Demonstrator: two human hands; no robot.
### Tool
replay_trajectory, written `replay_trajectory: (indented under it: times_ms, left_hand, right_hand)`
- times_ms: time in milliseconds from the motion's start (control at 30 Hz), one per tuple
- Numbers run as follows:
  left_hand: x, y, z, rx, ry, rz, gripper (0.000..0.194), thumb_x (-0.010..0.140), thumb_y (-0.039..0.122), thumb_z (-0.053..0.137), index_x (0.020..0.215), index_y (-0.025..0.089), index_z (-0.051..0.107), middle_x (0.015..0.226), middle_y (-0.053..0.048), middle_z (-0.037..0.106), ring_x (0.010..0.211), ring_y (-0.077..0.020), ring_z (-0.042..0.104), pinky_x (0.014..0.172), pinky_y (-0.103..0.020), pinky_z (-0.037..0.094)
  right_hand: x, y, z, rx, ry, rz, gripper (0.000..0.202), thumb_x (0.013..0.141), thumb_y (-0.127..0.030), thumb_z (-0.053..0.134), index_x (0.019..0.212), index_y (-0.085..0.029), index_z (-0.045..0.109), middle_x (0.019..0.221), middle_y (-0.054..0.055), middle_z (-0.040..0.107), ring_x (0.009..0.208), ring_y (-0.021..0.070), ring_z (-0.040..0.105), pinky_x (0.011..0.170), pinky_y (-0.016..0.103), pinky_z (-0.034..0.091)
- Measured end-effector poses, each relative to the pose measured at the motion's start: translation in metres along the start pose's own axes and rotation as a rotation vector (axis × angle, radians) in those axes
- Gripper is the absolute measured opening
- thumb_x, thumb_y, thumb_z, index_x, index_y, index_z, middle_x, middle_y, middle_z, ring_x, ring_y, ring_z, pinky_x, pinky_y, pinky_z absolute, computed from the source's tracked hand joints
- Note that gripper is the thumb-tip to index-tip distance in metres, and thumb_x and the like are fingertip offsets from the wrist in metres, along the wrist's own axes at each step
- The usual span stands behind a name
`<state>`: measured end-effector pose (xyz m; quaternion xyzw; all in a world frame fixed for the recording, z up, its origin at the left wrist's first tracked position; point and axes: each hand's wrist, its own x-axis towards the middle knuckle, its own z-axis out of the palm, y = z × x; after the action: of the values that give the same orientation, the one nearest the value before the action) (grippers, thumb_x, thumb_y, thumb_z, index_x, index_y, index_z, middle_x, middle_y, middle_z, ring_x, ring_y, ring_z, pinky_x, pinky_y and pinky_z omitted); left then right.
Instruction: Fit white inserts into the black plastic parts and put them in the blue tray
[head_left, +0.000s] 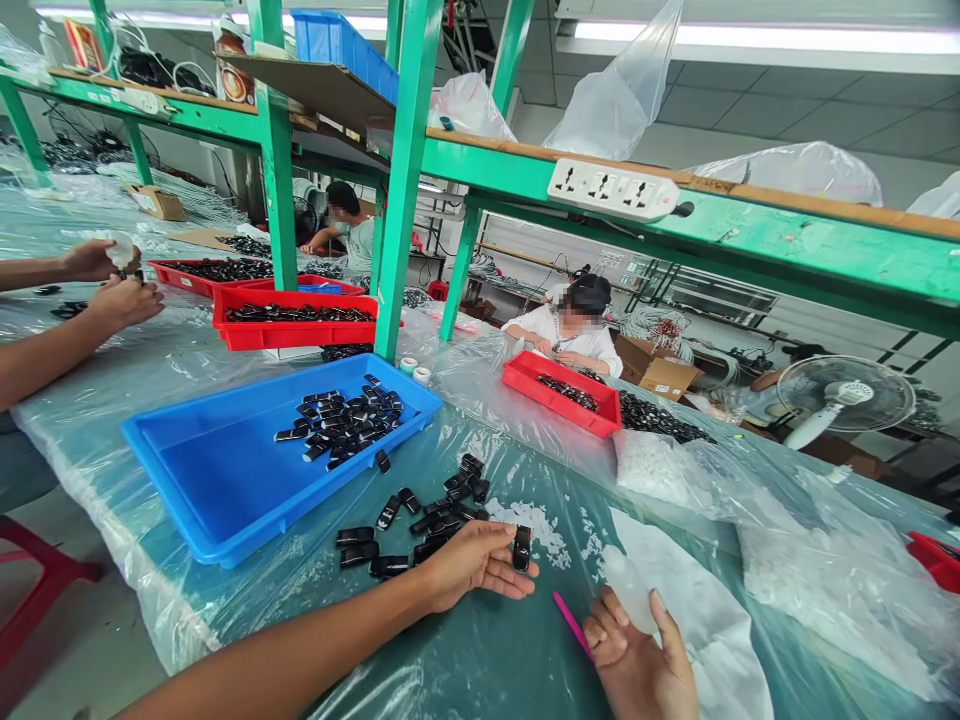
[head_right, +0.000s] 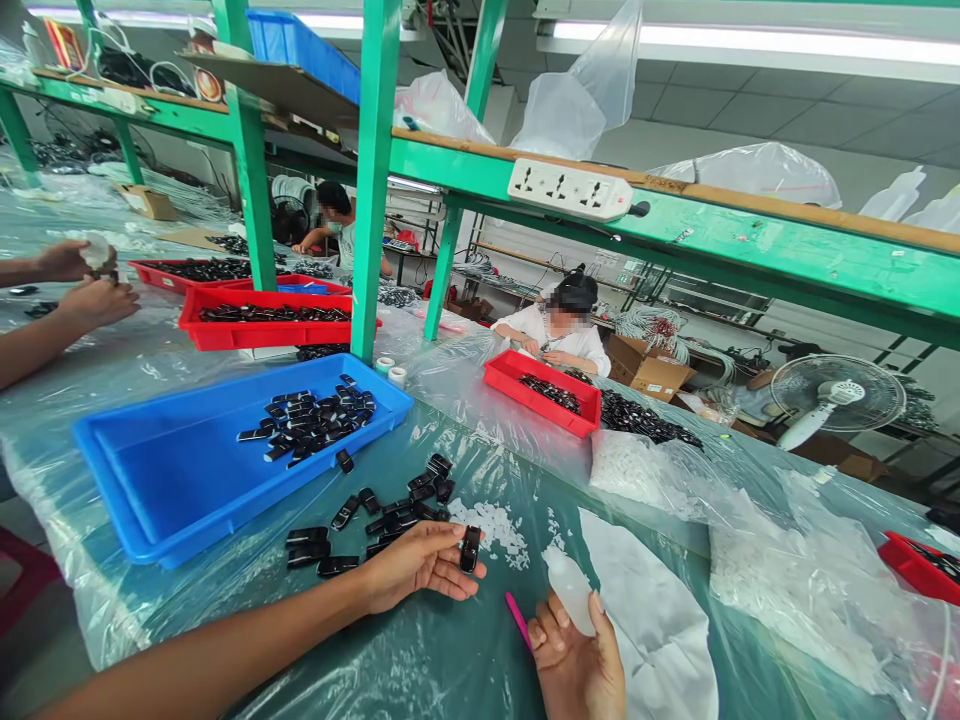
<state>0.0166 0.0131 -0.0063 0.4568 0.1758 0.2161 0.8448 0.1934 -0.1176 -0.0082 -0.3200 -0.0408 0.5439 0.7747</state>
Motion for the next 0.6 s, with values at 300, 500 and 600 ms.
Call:
replay_trajectory:
  times_ms: [300,500,600]
  left_hand:
    - [-0.001,0.001,0.001,0.094,-0.013,0.017,0.045,0.081,0.041,0.062,0.114,0.011,0.056,0.100,-0.017,0.067,0.081,-0.0219,0.068,0.076,-0.034,0.052]
    - [-0.004,-0.005,0.009,0.531,0.051,0.262,0.035,0.077,0.037,0.063,0.099,0.011,0.067,0.089,-0.010,0.069,0.076,-0.0209,0.066,0.069,-0.028,0.051]
    - [-0.010,-0.001,0.015,0.756,0.060,0.332,0.027,0.080,0.031,0.059,0.102,0.018,0.069,0.097,-0.006,0.069,0.082,-0.0196,0.064,0.070,-0.024,0.049]
  right_hand:
    - [0.000,0.000,-0.002,-0.015,0.006,0.017,0.032,0.078,-0.045,0.058,0.066,-0.021,0.041,0.063,-0.006,0.034,0.052,0.0088,0.034,0.053,0.029,0.040]
    - [0.004,0.008,-0.006,-0.072,-0.031,0.016,0.030,0.078,-0.042,0.061,0.065,-0.020,0.045,0.058,-0.006,0.036,0.048,0.0078,0.031,0.052,0.026,0.040]
    - [0.005,0.015,-0.006,-0.149,0.001,0.030,0.036,0.077,-0.045,0.063,0.061,-0.019,0.043,0.053,-0.007,0.037,0.045,0.0064,0.030,0.049,0.024,0.039]
